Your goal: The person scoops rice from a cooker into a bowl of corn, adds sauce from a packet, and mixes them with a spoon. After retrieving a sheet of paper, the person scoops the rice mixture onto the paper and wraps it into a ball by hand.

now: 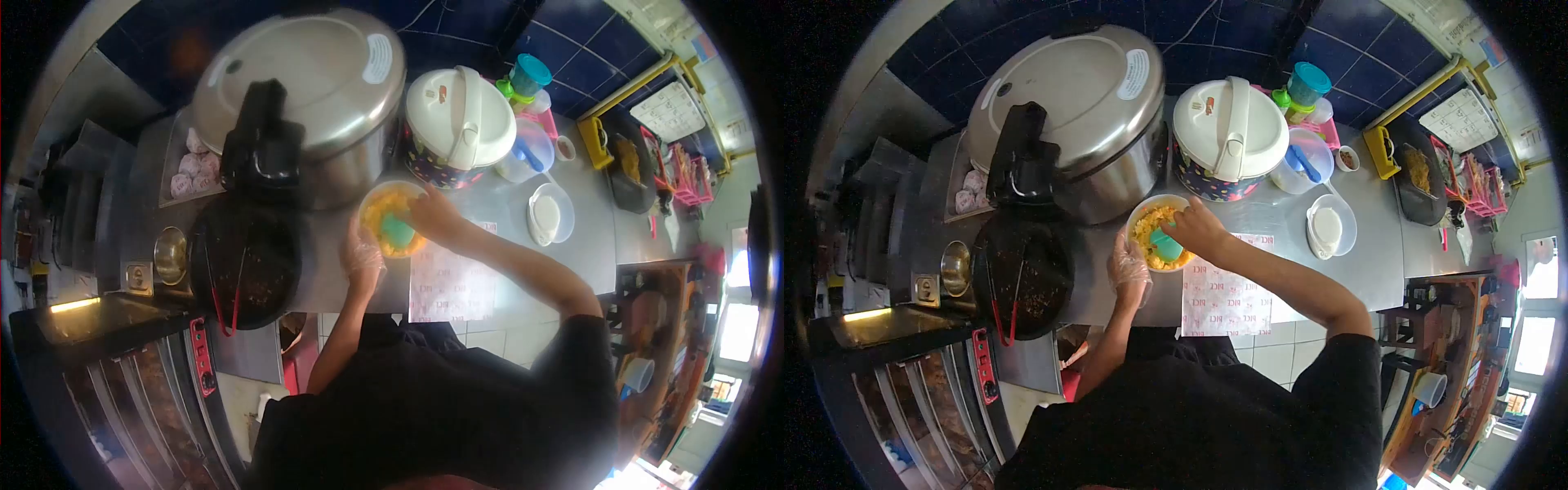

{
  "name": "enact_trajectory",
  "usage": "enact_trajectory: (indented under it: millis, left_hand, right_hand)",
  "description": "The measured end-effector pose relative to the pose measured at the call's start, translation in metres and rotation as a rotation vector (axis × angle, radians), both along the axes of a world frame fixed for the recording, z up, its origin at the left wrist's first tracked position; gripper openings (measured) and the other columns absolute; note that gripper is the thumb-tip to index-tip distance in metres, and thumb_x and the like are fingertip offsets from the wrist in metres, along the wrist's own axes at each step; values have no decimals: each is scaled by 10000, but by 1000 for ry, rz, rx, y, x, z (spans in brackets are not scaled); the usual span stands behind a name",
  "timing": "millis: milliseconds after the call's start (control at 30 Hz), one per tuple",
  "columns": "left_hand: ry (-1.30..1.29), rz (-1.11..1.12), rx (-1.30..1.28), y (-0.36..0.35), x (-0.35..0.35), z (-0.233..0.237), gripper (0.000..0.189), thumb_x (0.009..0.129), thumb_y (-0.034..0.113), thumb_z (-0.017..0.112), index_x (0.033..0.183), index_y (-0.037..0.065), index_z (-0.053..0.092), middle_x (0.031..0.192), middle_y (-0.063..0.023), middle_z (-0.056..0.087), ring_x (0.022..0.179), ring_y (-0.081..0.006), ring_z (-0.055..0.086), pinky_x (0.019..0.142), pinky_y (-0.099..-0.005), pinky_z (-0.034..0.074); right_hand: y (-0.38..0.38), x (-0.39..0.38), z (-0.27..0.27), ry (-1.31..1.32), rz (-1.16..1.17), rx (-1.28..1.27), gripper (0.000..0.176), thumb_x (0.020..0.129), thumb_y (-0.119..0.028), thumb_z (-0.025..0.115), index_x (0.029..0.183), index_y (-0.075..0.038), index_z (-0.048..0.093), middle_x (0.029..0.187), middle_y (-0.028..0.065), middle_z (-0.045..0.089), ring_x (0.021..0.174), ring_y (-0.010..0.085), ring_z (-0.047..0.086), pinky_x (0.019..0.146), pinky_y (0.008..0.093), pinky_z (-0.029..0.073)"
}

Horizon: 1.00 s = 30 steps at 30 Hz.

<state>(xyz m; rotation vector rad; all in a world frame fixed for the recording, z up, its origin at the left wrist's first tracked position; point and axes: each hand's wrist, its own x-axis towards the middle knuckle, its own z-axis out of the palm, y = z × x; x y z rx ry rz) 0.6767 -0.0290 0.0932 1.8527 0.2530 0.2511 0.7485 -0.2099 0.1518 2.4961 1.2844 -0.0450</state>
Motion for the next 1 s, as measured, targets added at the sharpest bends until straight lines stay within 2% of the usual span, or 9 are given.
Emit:
enact_trajectory:
  millis: [133, 200, 300, 433, 533, 667, 767, 833, 1000]
  left_hand:
    - [99, -2, 31, 3, -1, 10, 371, 1023, 105, 495, 1390, 85, 550, 1168, -209, 707, 1061, -332, 697, 902, -424, 531]
    - [87, 8, 8, 0, -1, 11, 375, 1020, 106, 495, 1392, 92, 547, 1164, -213, 708, 1052, -342, 701, 889, -431, 535]
    - [176, 16, -49, -2, 5, 12, 372, 1021, 104, 482, 1388, 91, 539, 1168, -221, 703, 1043, -372, 701, 864, -456, 541]
    - [-79, 38, -49, -4, -4, 16, 360, 1027, 113, 463, 1378, 107, 538, 1125, -249, 701, 1015, -416, 699, 831, -477, 554]
    - [14, 24, -155, -3, -4, 12, 352, 1055, 168, 475, 1398, 115, 532, 1121, -242, 705, 1001, -400, 707, 818, -474, 553]
    - [63, -32, -71, 4, -4, 15, 356, 1064, 182, 477, 1408, 106, 523, 1154, -225, 705, 1029, -371, 708, 847, -459, 555]
    - [-40, -33, -88, 1, -5, 18, 355, 1063, 170, 478, 1409, 104, 523, 1167, -218, 704, 1034, -372, 706, 844, -456, 556]
    - [171, -47, -126, 3, -2, 16, 348, 1065, 159, 466, 1402, 100, 530, 1177, -222, 700, 1046, -376, 701, 849, -458, 553]
    - [15, -17, -16, -1, -12, 11, 344, 1073, 184, 444, 1391, 93, 539, 1179, -211, 704, 1058, -364, 702, 860, -458, 550]
  right_hand:
    - [13, -10, 15, -65, -204, 52, 537, 941, -157, 578, 1472, -193, 500, 925, 72, 685, 775, 213, 705, 701, 395, 550]
    - [27, -13, -2, 80, -591, -1, 604, 943, -120, 571, 1529, -121, 425, 947, 126, 708, 759, 238, 729, 558, 354, 554]
    - [38, -13, -20, 280, -789, 34, 578, 928, -101, 576, 1489, -44, 450, 982, 169, 731, 827, 281, 748, 665, 403, 595]
    - [3, -3, -58, 791, -710, 283, 310, 911, -218, 591, 1124, -8, 672, 1008, 234, 724, 959, 423, 709, 830, 511, 572]
    - [5, -21, -49, 542, -668, 519, 448, 945, -252, 577, 1375, -132, 555, 993, 256, 716, 936, 428, 704, 818, 530, 564]
    - [34, -29, 58, 315, -784, 351, 606, 946, -148, 586, 1519, -208, 398, 973, 231, 690, 875, 364, 721, 651, 507, 574]
    - [33, -33, 19, 38, -574, 344, 648, 927, -97, 586, 1533, -210, 386, 965, 185, 678, 817, 347, 727, 610, 482, 571]
    - [37, -37, -19, 205, -641, 311, 663, 907, -63, 582, 1528, -202, 396, 952, 211, 679, 793, 346, 730, 647, 468, 584]
    - [7, -28, -8, 661, -700, 539, 527, 933, -246, 580, 1447, -156, 504, 1075, 222, 712, 956, 441, 685, 876, 549, 537]
